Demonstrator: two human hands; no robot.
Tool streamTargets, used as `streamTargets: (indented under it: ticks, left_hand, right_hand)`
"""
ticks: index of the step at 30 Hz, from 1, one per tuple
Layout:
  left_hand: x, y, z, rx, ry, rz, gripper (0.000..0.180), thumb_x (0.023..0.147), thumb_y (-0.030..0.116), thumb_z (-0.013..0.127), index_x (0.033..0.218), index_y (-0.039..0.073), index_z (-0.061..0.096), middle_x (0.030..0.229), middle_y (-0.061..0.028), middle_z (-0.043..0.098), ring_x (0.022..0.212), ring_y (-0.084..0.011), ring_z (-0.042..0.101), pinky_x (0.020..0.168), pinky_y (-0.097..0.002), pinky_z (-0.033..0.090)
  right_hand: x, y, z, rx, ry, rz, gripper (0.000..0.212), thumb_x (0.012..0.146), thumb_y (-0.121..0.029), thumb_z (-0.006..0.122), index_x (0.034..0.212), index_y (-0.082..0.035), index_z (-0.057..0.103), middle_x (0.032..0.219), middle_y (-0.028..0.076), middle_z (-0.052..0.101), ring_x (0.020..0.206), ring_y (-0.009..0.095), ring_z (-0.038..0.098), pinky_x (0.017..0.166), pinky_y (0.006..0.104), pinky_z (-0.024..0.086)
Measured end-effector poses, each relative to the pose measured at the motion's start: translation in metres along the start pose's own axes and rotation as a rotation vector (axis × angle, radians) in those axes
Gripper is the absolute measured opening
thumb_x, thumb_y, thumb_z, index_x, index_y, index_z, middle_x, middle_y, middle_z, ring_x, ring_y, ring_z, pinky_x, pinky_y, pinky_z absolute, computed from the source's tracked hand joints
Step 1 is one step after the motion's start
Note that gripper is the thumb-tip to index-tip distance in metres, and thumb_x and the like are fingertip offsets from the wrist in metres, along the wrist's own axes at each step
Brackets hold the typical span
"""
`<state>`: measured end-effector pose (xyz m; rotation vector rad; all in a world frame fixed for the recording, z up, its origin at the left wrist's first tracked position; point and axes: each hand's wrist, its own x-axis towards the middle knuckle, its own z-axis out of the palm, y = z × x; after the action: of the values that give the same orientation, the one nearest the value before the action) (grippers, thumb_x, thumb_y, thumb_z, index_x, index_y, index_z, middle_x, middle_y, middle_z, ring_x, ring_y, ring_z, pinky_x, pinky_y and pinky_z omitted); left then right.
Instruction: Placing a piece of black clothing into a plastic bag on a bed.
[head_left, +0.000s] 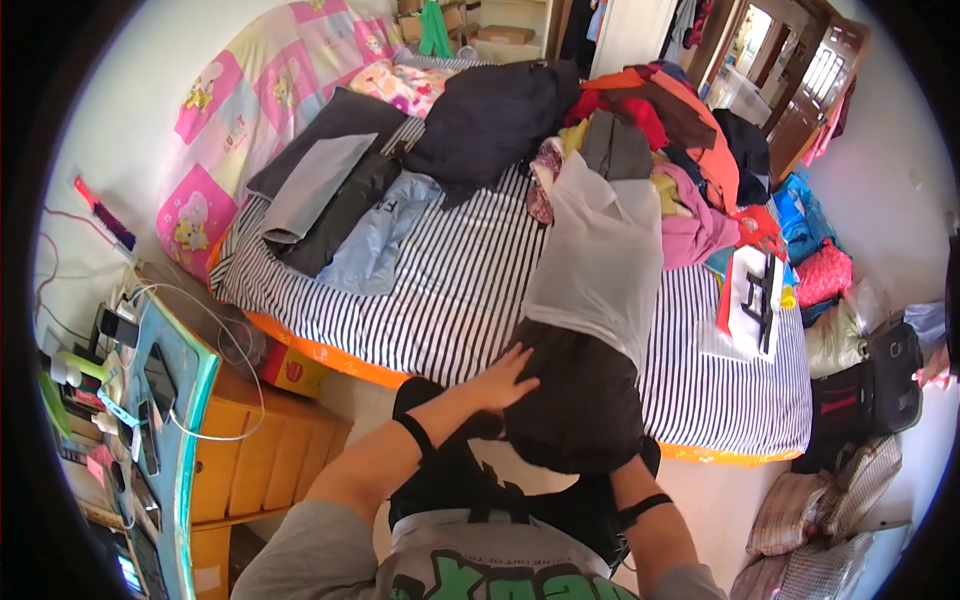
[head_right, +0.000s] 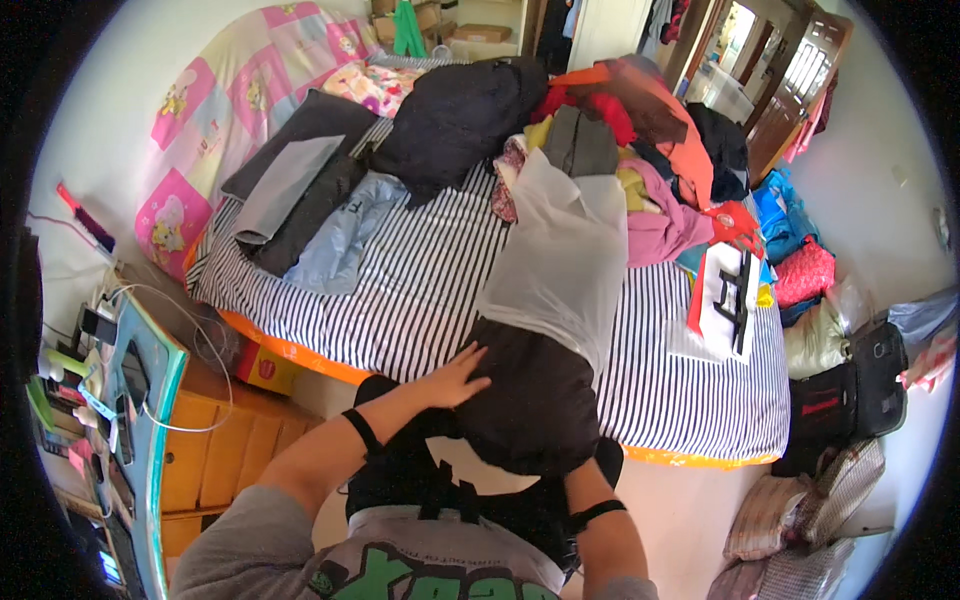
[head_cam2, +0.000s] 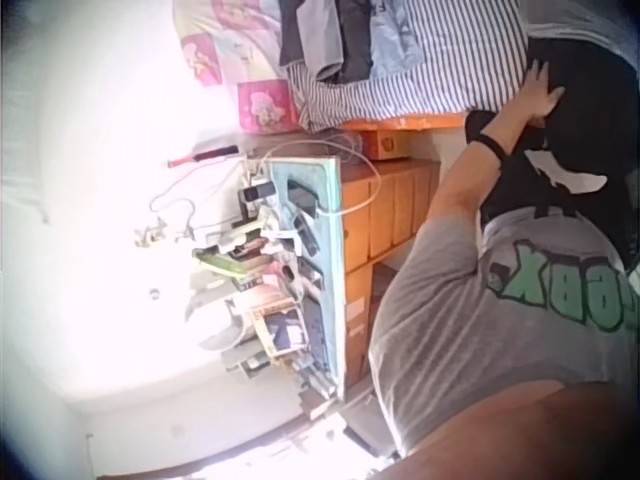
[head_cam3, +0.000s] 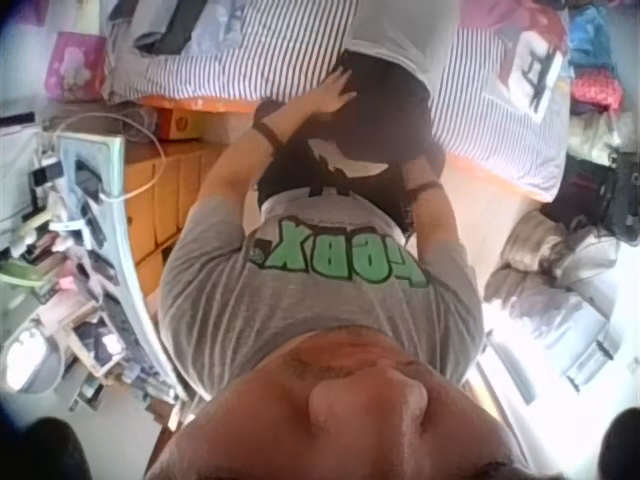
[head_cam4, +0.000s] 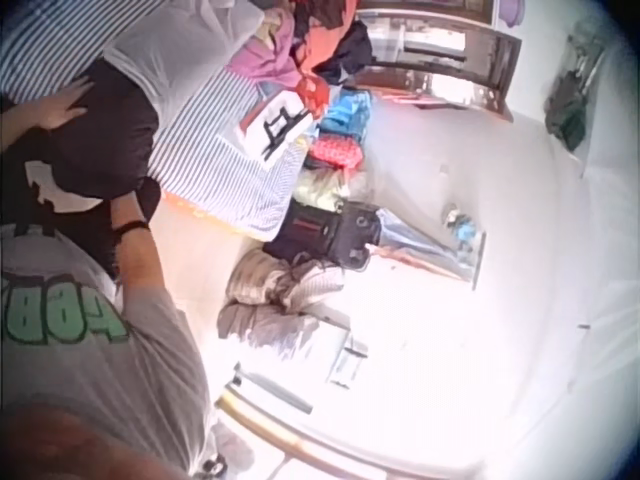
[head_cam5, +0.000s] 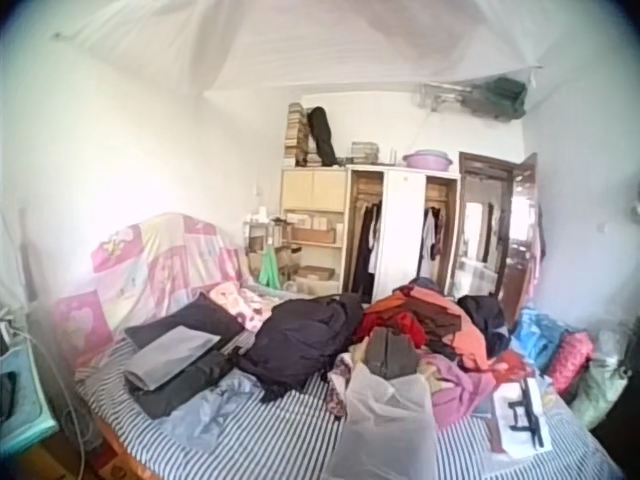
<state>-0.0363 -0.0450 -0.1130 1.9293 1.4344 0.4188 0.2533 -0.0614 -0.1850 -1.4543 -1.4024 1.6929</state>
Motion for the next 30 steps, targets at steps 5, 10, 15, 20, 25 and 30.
streamTargets:
  ticks: [5,10,15,20,25,30]
  left_hand:
    - [0.011,-0.013,-0.038,-0.254,0.055,-0.066,0.048,0.098,0.034,0.053,0.129,-0.003,0.056,0.129,-0.023,0.059,0.116,-0.0356,0.059,0.1,-0.0407,0.045]
    - [0.058,-0.028,-0.027,-0.216,0.418,-0.001,0.03,0.086,0.01,0.061,0.113,-0.003,0.059,0.112,-0.0241,0.064,0.107,-0.0404,0.061,0.093,-0.0436,0.048]
    - [0.079,-0.046,-0.004,-0.334,0.359,-0.062,0.031,0.091,0.016,0.062,0.117,0.0,0.058,0.118,-0.0229,0.064,0.112,-0.0368,0.061,0.095,-0.0422,0.048]
    - [0.092,-0.013,0.0,-0.608,0.184,-0.06,0.036,0.092,0.024,0.066,0.119,0.002,0.058,0.109,-0.0163,0.064,0.103,-0.0283,0.06,0.09,-0.0362,0.047]
    - [0.095,-0.002,0.015,-0.502,0.213,0.041,0.033,0.089,0.026,0.069,0.11,0.002,0.061,0.101,-0.0168,0.059,0.093,-0.0297,0.059,0.084,-0.0387,0.047]
    - [0.081,-0.007,0.001,-0.252,0.172,0.132,0.03,0.087,0.024,0.07,0.107,0.002,0.062,0.104,-0.017,0.056,0.094,-0.0334,0.059,0.082,-0.0418,0.048]
  right_hand:
    - [-0.043,-0.005,-0.071,0.326,0.148,0.187,0.04,0.097,-0.02,0.055,0.131,-0.001,0.056,0.113,0.014,0.066,0.101,0.025,0.064,0.087,0.0371,0.052]
    - [-0.033,-0.066,-0.11,0.048,0.693,-0.166,0.02,0.096,-0.018,0.058,0.1,0.002,0.061,0.081,0.007,0.066,0.069,0.013,0.063,0.059,0.0261,0.05]
    - [-0.034,-0.172,-0.015,-0.616,0.667,-0.683,0.02,0.086,-0.015,0.069,0.1,-0.002,0.065,0.1,0.015,0.068,0.094,0.033,0.066,0.085,0.0396,0.051]
    - [-0.067,-0.175,0.085,-1.166,0.256,-0.564,0.067,0.075,-0.038,0.078,0.133,-0.013,0.055,0.148,0.017,0.038,0.138,0.041,0.033,0.103,0.0695,0.029]
    - [-0.077,-0.143,0.124,-1.318,0.17,-0.391,0.082,0.071,-0.042,0.08,0.145,-0.034,0.045,0.161,0.019,0.015,0.145,0.053,0.011,0.103,0.0796,0.015]
    - [-0.066,-0.093,0.078,-1.53,0.253,-0.366,0.058,0.079,-0.022,0.069,0.134,-0.035,0.056,0.161,0.015,0.017,0.145,0.052,0.012,0.103,0.081,0.014]
